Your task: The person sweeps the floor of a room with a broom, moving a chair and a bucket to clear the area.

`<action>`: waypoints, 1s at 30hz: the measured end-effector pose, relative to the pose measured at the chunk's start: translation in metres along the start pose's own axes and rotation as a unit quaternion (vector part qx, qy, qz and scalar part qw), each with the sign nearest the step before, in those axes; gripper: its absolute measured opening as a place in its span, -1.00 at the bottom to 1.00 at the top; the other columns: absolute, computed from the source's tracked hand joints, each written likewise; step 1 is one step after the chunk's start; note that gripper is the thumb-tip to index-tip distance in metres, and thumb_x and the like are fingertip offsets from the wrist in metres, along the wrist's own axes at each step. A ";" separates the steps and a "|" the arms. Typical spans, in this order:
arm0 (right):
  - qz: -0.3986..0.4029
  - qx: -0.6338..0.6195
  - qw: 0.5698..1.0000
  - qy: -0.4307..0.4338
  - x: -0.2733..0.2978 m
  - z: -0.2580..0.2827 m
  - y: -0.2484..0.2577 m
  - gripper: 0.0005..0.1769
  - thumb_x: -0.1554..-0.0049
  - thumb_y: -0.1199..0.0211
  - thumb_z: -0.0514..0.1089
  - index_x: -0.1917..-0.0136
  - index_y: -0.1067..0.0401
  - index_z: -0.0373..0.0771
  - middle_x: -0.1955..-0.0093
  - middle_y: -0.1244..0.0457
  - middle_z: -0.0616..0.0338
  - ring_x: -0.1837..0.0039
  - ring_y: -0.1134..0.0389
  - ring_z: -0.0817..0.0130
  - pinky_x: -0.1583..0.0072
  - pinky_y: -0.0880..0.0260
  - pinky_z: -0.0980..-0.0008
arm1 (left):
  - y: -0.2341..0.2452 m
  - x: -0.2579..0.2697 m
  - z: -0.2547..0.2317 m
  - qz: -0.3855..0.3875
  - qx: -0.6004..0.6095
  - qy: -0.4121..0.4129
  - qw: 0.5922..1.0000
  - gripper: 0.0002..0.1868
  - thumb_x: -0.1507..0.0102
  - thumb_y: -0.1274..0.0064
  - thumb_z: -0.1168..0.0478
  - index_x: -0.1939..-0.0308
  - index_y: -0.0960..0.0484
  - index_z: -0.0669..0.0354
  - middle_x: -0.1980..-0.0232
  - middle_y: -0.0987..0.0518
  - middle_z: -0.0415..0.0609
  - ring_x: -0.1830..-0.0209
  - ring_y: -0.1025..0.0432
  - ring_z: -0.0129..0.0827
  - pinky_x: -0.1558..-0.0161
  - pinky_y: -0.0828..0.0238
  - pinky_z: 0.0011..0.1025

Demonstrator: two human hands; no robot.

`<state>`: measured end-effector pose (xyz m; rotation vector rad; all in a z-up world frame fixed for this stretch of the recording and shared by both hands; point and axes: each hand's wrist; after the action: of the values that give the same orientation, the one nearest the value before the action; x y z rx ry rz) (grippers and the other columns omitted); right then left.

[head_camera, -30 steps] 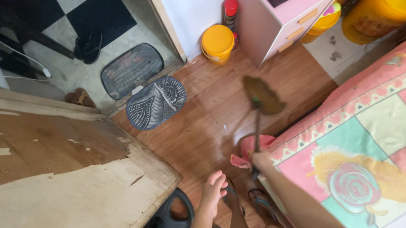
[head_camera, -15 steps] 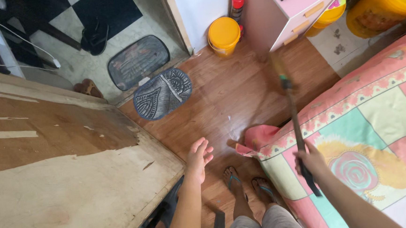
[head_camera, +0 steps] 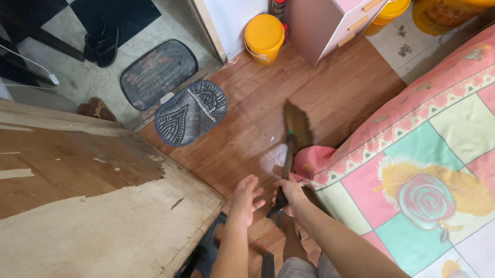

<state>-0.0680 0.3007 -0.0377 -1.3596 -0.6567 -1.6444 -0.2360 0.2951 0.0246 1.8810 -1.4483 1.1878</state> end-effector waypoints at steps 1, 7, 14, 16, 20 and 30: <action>0.059 -0.027 0.998 0.019 0.017 0.004 -0.006 -0.65 -0.08 -0.19 -0.25 -0.11 -0.29 0.07 0.42 -0.13 0.18 0.42 -0.18 0.28 0.42 -0.23 0.25 | -0.009 0.005 -0.002 0.036 -0.020 0.019 0.999 -0.38 -0.26 -0.06 -0.04 -0.38 -0.39 0.01 -0.26 -0.49 -0.15 -0.13 -0.41 -0.30 -0.03 -0.44 -0.17; 0.068 -0.002 0.998 0.002 0.115 0.042 0.043 -0.44 -0.06 -0.14 -0.15 -0.29 -0.18 0.29 0.48 -0.09 0.20 0.53 -0.06 0.33 0.49 -0.06 0.27 | -0.041 0.030 -0.020 0.164 -0.064 -0.009 0.984 -0.36 -0.29 -0.03 -0.09 -0.39 -0.38 0.07 -0.27 -0.50 -0.11 -0.21 -0.44 -0.31 -0.11 -0.43 -0.22; 0.023 -0.002 0.998 0.057 0.065 -0.028 0.019 -0.37 -0.08 -0.21 -0.26 -0.36 -0.18 0.17 0.40 -0.19 0.14 0.43 -0.23 0.32 0.39 -0.27 0.23 | -0.014 0.020 -0.027 0.110 -0.099 -0.056 0.987 -0.37 -0.27 -0.05 -0.07 -0.37 -0.44 0.09 -0.29 -0.51 -0.13 -0.16 -0.46 -0.32 -0.03 -0.41 -0.30; 0.071 -0.061 0.992 0.081 0.047 -0.026 0.019 -0.41 -0.06 -0.23 -0.31 -0.36 -0.27 -0.09 0.36 -0.21 0.20 0.39 -0.28 0.38 0.36 -0.32 0.30 | -0.007 0.013 -0.027 0.103 -0.095 -0.054 0.989 -0.37 -0.27 -0.06 -0.06 -0.38 -0.44 0.09 -0.30 -0.51 -0.10 -0.16 -0.46 -0.31 -0.04 -0.42 -0.31; 0.142 -0.055 0.985 -0.076 0.084 0.025 0.057 -0.54 -0.08 -0.19 -0.15 -0.24 -0.19 0.02 0.45 -0.13 0.23 0.49 -0.12 0.39 0.47 -0.05 0.35 | 0.004 0.002 -0.036 0.095 -0.079 -0.044 0.991 -0.37 -0.26 -0.08 -0.05 -0.37 -0.42 0.08 -0.35 -0.48 -0.14 -0.17 -0.48 -0.30 -0.08 -0.43 -0.31; 0.012 -0.115 0.989 0.091 0.159 0.108 0.070 -0.38 -0.06 -0.09 -0.21 -0.39 -0.17 0.10 0.48 -0.12 0.10 0.57 -0.05 0.27 0.52 0.00 0.28 | -0.010 -0.023 -0.064 0.084 -0.109 -0.029 0.990 -0.37 -0.26 -0.09 -0.07 -0.36 -0.47 0.09 -0.35 -0.49 -0.08 -0.19 -0.48 -0.27 -0.09 -0.41 -0.29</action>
<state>0.0436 0.3104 0.1333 -1.3513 -0.3502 -1.8420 -0.2496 0.3607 0.0385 1.6853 -1.7226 1.0087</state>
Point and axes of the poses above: each hand's wrist, its own x-axis away from the middle knuckle, its own y-axis out of the back of the hand, z = x × y
